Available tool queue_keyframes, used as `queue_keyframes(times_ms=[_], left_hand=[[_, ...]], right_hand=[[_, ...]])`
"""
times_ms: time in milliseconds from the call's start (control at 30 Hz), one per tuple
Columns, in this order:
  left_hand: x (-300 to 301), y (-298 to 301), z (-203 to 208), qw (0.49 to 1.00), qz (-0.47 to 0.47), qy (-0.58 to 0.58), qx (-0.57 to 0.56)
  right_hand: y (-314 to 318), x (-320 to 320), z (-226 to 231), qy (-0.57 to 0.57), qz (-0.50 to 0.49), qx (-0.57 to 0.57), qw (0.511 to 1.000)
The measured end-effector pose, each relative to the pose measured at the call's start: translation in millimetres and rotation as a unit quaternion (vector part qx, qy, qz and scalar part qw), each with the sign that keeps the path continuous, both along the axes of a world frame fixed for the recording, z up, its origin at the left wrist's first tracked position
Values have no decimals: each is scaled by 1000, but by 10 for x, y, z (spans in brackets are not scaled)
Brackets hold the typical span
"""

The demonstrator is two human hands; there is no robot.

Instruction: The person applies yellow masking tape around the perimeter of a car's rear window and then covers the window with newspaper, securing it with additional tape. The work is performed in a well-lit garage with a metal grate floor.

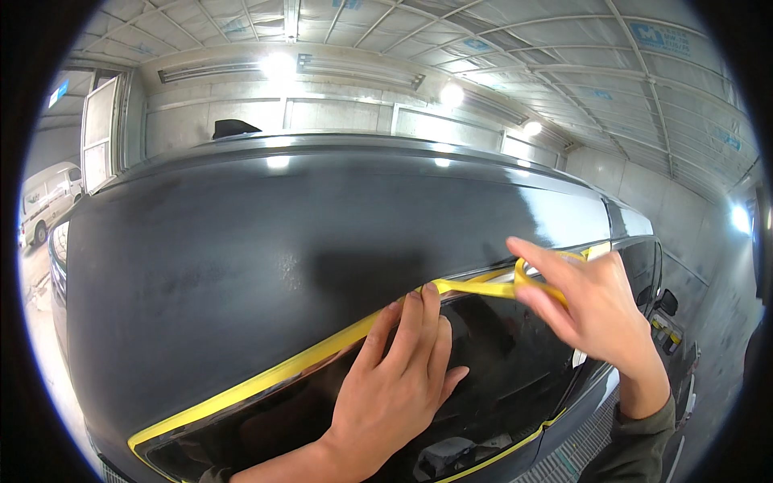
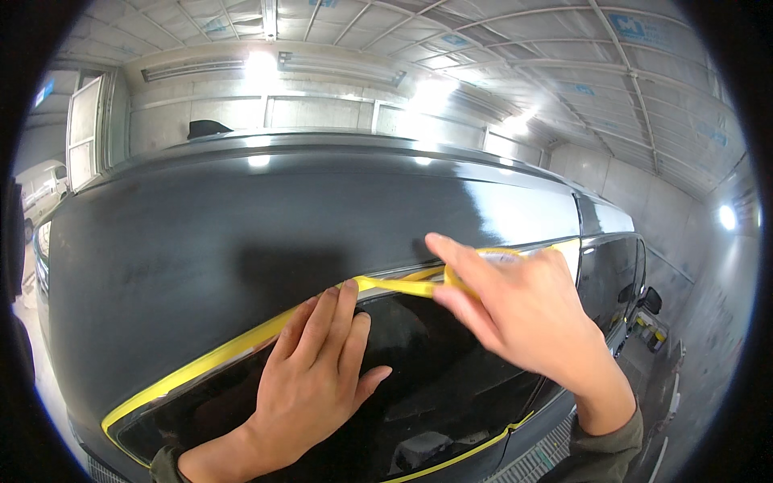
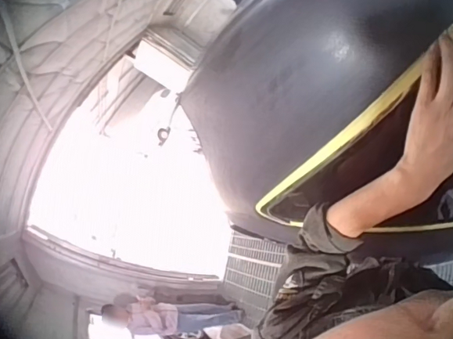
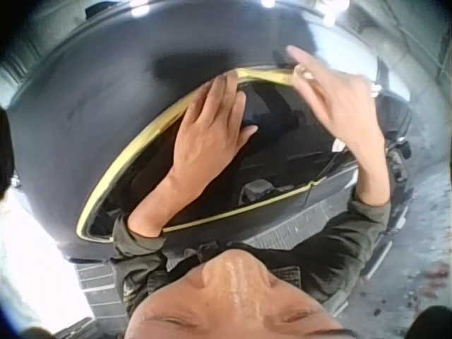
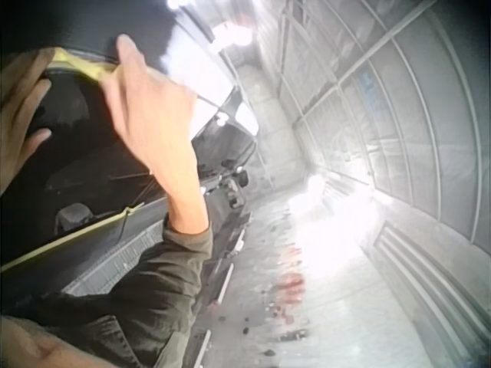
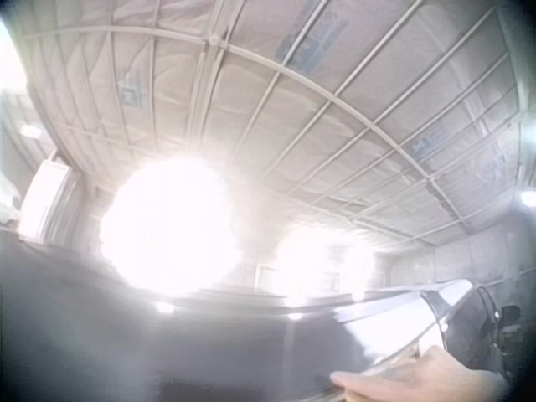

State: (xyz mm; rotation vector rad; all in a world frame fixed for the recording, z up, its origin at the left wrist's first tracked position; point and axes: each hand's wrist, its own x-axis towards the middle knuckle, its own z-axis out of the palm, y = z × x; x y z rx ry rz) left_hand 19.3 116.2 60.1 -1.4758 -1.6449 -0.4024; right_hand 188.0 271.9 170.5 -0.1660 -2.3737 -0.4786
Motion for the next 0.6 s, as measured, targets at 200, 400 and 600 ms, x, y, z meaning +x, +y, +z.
queue_keyframes(times_ms=[200,400,600], left_hand=[[12,27,-4,1000,0,-2,7],[51,35,16,1000,3,0,11],[33,36,1,1000,-7,-6,19]], right_hand=[[-119,474,-7,-91,212,-5,973],[333,362,-33,18,-186,53,981],[578,207,-88,33,-158,29,987]])
